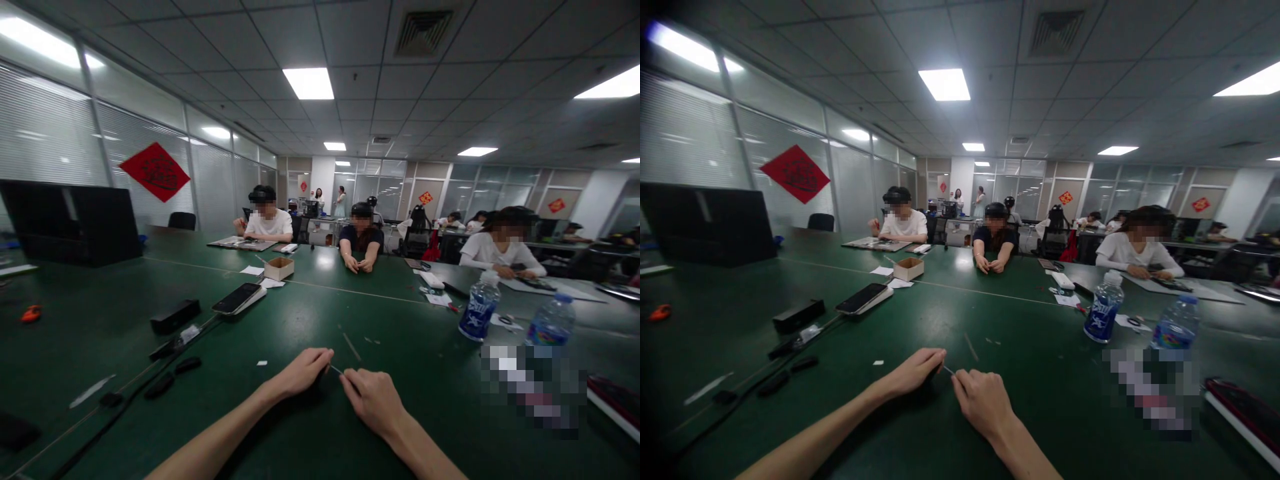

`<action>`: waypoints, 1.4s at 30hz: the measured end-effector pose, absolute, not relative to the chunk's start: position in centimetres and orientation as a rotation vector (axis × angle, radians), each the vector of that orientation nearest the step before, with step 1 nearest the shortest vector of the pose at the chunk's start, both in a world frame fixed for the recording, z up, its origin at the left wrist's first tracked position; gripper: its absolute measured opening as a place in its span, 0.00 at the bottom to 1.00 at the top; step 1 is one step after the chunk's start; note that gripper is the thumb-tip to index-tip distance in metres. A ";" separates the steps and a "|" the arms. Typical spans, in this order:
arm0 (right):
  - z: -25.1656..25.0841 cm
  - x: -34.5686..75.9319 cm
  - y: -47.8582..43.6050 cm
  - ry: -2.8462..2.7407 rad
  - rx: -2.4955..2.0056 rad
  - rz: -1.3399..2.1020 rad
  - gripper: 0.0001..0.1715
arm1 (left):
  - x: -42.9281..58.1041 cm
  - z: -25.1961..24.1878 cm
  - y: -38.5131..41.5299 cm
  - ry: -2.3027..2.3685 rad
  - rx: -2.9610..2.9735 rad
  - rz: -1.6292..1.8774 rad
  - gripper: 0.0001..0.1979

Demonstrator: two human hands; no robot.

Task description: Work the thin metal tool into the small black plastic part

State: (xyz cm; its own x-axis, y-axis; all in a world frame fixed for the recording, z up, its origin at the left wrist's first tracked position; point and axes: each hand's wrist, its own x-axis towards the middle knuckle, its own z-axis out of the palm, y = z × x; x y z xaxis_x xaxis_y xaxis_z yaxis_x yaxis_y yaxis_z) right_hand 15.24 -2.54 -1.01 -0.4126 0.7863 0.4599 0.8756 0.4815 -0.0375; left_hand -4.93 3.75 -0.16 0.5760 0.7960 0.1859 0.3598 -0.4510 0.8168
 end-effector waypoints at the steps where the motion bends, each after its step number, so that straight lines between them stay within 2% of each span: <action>1: -1.0 15.3 -2.5 -2.327 -1.367 -0.287 0.19 | -5.0 -0.2 3.8 0.919 2.045 0.712 0.27; 11: -0.6 15.9 -2.6 -2.428 -1.256 -0.237 0.17 | -5.7 0.9 3.7 0.898 2.063 0.560 0.31; 25: 0.2 16.4 -2.8 -2.486 -1.187 -0.291 0.17 | -5.8 1.2 3.4 0.830 2.045 0.555 0.30; 33: -1.1 10.7 -6.2 -2.691 -0.708 -0.342 0.16 | -5.2 -0.1 4.4 0.960 1.779 0.733 0.30; 42: -0.4 15.0 -2.8 -2.362 -1.229 -0.180 0.18 | -5.2 -0.3 4.3 0.958 1.777 0.704 0.32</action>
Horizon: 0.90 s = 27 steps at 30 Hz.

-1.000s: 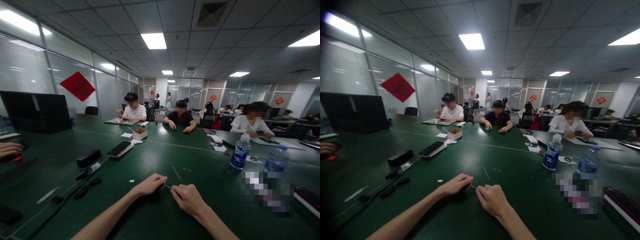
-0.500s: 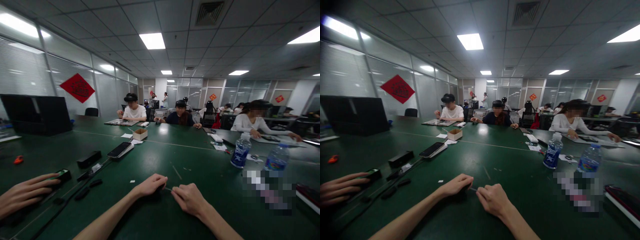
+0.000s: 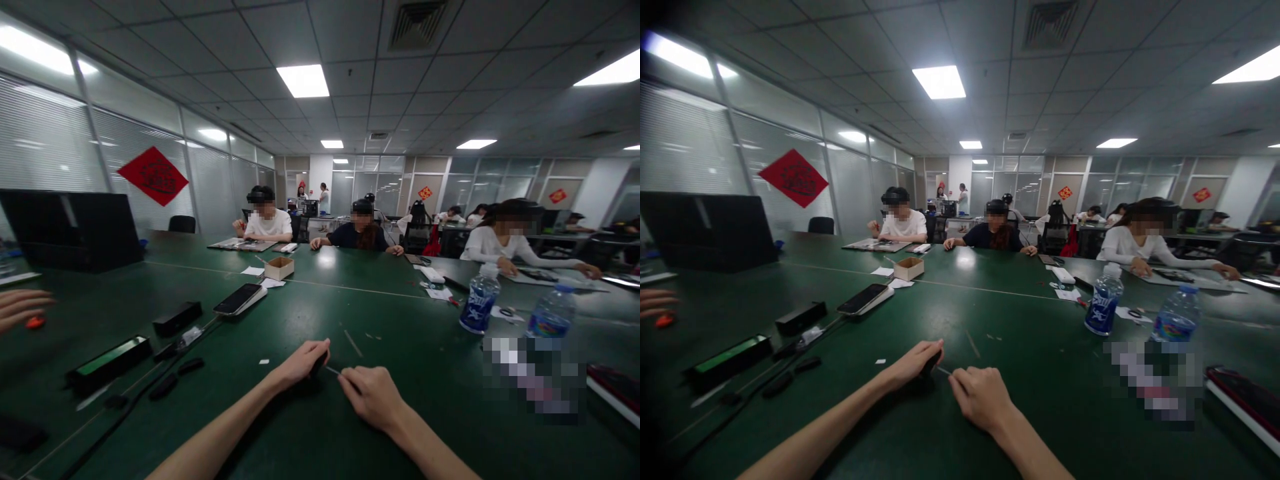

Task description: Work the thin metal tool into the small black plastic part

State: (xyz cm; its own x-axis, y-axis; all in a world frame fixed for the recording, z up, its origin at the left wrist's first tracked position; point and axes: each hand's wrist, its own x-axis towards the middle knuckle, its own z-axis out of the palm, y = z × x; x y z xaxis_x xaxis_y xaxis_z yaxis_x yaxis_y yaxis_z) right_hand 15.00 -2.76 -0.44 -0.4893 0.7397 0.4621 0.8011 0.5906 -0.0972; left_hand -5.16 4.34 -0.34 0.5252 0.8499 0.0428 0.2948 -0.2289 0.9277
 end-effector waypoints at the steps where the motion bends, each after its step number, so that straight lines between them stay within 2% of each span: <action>1: -0.5 15.4 -2.5 -2.329 -1.273 -0.158 0.19 | -5.2 -0.4 4.4 0.955 1.782 0.702 0.32; 27: -0.4 15.1 -2.6 -2.329 -1.345 -0.141 0.21 | -5.1 0.2 4.0 0.997 1.925 0.635 0.33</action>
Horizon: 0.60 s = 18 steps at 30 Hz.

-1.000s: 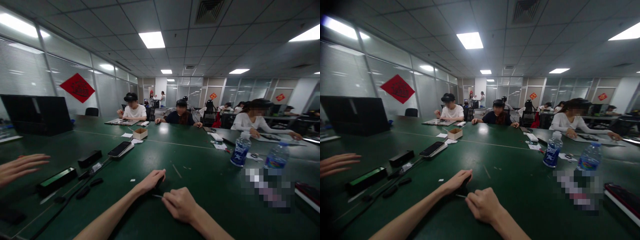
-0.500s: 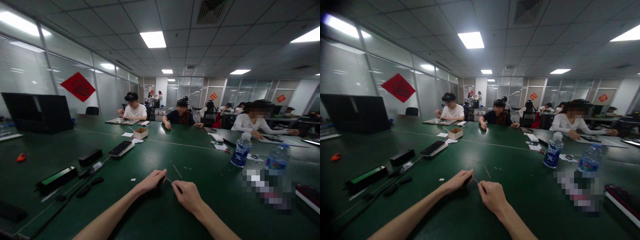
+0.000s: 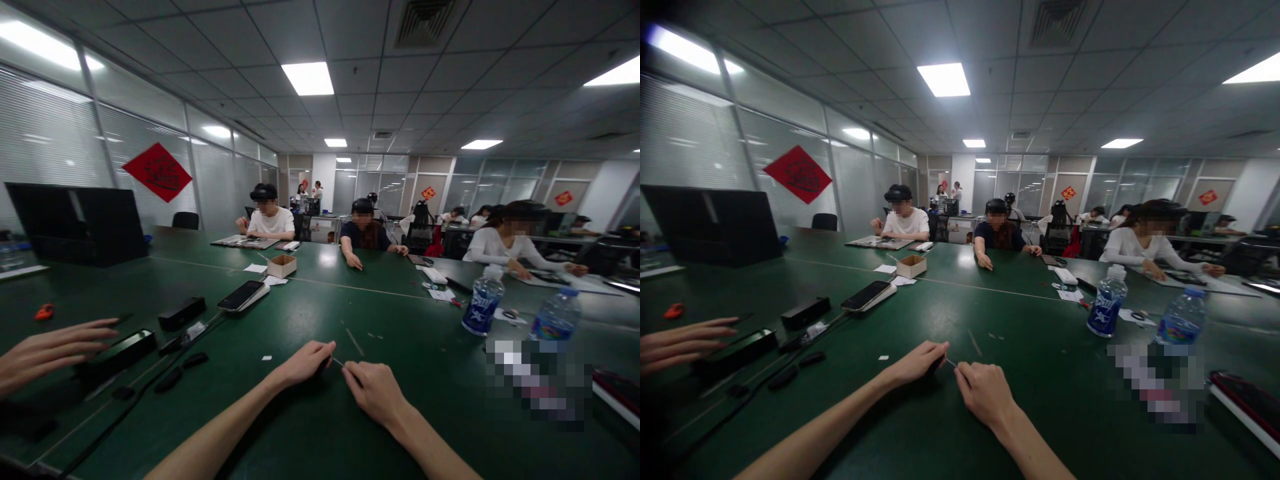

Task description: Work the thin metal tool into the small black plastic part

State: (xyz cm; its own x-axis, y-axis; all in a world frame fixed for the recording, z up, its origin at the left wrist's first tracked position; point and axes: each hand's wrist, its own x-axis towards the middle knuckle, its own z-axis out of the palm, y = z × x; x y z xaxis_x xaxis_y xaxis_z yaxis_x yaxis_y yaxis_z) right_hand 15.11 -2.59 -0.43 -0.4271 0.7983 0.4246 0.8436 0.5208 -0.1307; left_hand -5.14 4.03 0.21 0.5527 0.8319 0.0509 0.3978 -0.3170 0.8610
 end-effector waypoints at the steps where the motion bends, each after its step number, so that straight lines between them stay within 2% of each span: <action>1: -0.4 15.1 -2.6 -2.333 -1.338 -0.135 0.21 | -5.1 0.2 4.0 0.996 1.931 0.634 0.33; 18: -0.4 15.4 -2.6 -2.412 -1.279 -0.198 0.17 | -5.4 0.3 4.2 0.984 2.000 0.586 0.33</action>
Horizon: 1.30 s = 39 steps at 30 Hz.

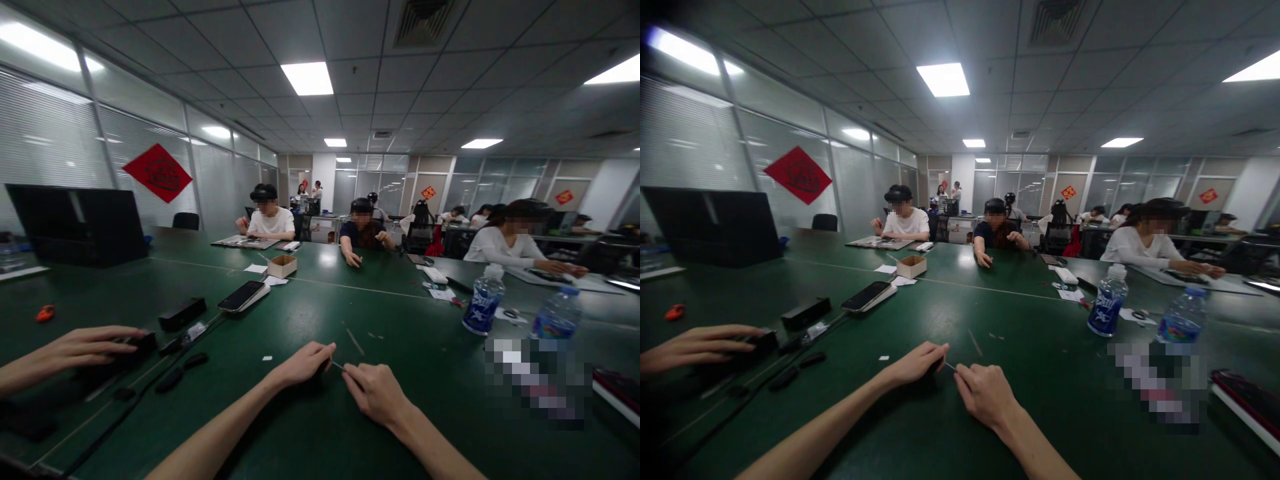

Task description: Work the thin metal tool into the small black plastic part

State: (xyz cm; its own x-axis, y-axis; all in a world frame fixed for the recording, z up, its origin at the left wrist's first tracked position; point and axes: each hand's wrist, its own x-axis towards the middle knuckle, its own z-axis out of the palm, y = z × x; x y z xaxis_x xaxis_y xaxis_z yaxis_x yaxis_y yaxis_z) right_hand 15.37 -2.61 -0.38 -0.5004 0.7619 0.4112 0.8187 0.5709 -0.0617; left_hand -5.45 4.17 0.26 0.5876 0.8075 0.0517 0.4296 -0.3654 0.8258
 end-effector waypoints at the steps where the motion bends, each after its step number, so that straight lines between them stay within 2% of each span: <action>1: -0.4 15.4 -2.6 -2.415 -1.271 -0.190 0.17 | -5.5 0.3 4.1 0.982 2.003 0.588 0.33; 21: 0.0 15.6 -2.7 -2.446 -1.197 -0.115 0.18 | -5.8 0.5 4.1 0.877 1.983 0.579 0.36; 39: -0.5 14.7 -2.5 -2.324 -1.326 -0.115 0.21 | -5.8 -0.5 4.8 0.940 1.884 0.624 0.36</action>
